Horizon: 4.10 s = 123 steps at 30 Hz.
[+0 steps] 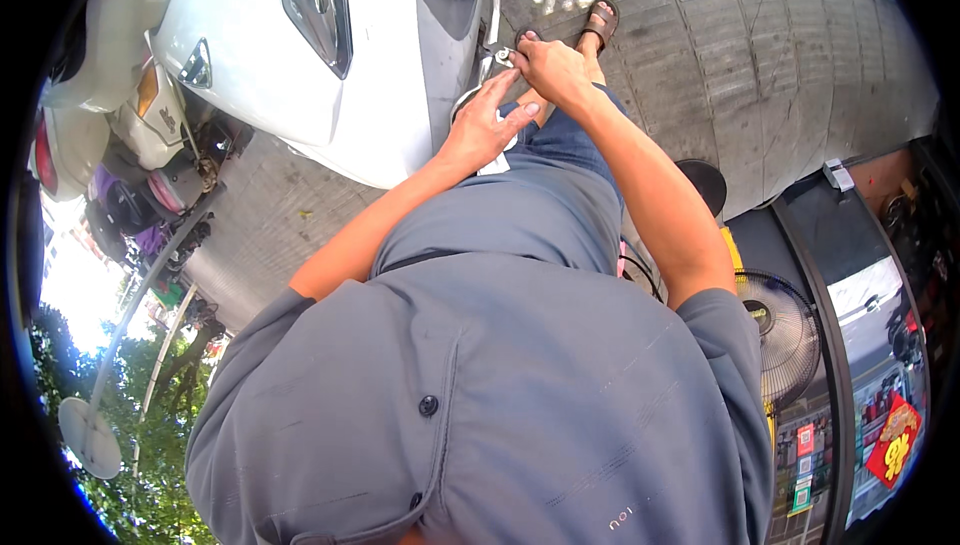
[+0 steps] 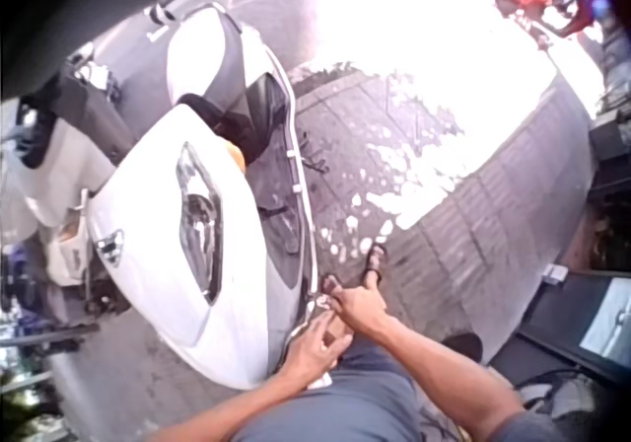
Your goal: The person selects a wrench from a pegboard, walks to a white scooter outside, and uses a cloth and the tool to work on a component near the front body panel.
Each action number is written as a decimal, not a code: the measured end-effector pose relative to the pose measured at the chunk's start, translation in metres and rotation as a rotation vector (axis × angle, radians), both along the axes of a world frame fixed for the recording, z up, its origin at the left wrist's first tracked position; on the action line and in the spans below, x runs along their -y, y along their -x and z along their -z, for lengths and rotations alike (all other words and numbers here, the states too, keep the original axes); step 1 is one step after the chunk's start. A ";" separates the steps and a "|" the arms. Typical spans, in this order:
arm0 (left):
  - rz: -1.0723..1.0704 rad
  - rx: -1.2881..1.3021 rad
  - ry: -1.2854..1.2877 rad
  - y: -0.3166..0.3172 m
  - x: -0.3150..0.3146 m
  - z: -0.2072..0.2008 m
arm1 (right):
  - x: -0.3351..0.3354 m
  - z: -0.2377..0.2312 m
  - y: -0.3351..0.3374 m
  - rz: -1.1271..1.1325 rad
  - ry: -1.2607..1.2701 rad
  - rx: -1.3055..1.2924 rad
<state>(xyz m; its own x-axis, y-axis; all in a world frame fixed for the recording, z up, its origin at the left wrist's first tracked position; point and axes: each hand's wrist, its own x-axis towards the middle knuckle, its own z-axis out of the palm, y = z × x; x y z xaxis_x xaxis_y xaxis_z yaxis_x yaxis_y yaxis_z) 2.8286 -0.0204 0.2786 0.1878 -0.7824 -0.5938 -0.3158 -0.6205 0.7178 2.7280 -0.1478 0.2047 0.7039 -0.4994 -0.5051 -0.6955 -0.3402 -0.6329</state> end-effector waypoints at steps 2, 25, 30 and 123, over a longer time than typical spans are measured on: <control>0.004 0.000 0.006 0.000 -0.001 0.000 | 0.002 -0.002 0.000 -0.009 -0.058 -0.041; -0.015 -0.054 0.004 0.004 -0.008 -0.003 | -0.020 0.008 0.008 0.055 0.113 0.085; 0.004 -0.033 -0.009 0.005 -0.010 -0.009 | -0.028 0.013 0.011 0.081 0.103 0.091; -0.367 -0.070 0.115 -0.115 -0.027 -0.040 | 0.012 0.031 -0.044 0.246 -0.523 -0.169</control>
<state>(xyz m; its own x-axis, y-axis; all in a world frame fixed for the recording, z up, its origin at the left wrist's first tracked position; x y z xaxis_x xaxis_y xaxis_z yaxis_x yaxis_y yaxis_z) 2.9441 0.0064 0.3184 0.4297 -0.7332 -0.5271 -0.0362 -0.5973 0.8012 2.7717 -0.1595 0.1738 0.4875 -0.2929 -0.8225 -0.8200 0.1701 -0.5466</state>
